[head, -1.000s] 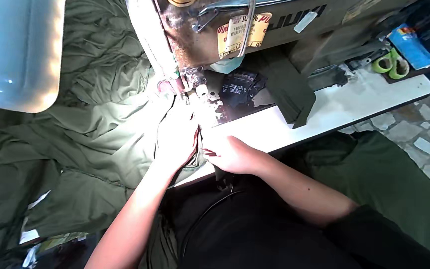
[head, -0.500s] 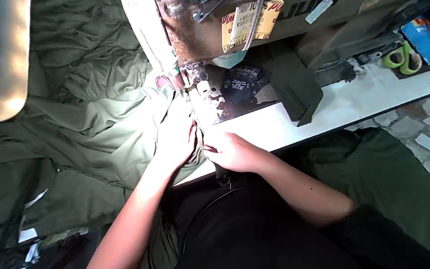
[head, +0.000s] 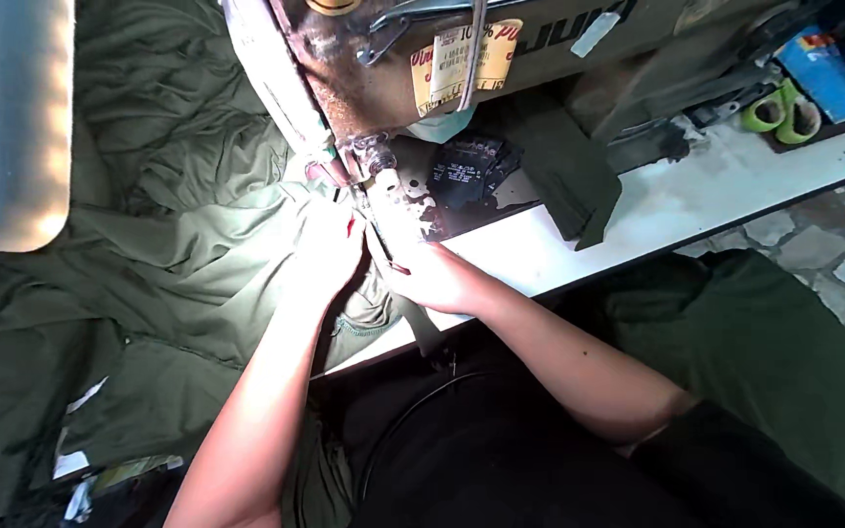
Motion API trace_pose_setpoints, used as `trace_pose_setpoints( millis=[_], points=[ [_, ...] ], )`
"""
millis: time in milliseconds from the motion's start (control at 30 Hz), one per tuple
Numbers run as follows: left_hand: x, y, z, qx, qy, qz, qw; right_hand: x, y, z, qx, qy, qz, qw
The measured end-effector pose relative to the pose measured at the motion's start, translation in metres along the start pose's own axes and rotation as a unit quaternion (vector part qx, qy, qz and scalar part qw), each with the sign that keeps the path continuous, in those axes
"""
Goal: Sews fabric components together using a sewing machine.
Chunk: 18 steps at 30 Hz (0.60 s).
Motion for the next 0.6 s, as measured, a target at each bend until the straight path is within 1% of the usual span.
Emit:
trace_pose_setpoints(
  millis=[100, 200, 233, 333, 367, 500, 600],
  points=[
    [-0.004, 0.006, 0.000, -0.035, -0.028, 0.029, 0.999, -0.002, -0.003, -0.001, 0.017, -0.004, -0.021, 1.000],
    [-0.006, 0.005, -0.003, -0.056, -0.034, 0.029, 0.997, -0.001, 0.002, -0.008, 0.005, 0.055, 0.014, 0.998],
    [-0.007, 0.006, -0.003, -0.058, -0.037, 0.030, 0.997, 0.000, 0.003, -0.009, 0.005, 0.062, 0.018, 0.998],
    [-0.011, 0.008, -0.001, -0.061, -0.061, 0.053, 0.995, -0.002, -0.005, -0.003, 0.014, 0.011, -0.022, 1.000],
    [-0.013, 0.008, 0.000, -0.056, -0.073, 0.065, 0.994, -0.002, -0.006, -0.002, 0.015, 0.007, -0.025, 1.000],
    [-0.026, 0.005, 0.008, -0.041, -0.140, 0.131, 0.981, -0.003, -0.004, -0.003, 0.014, 0.012, -0.001, 1.000],
    [-0.032, 0.005, 0.012, -0.029, -0.169, 0.140, 0.975, 0.001, -0.005, -0.009, 0.074, 0.021, 0.017, 0.997]
  ],
)
Point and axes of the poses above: each hand's wrist, its own x-axis away from the middle knuckle, its own z-axis out of the back of the hand, y = z × x, the point moved 3 cm from there along -x, towards the middle knuckle, and after that the axes turned 8 degrees about -x, right-handed, at the moved point
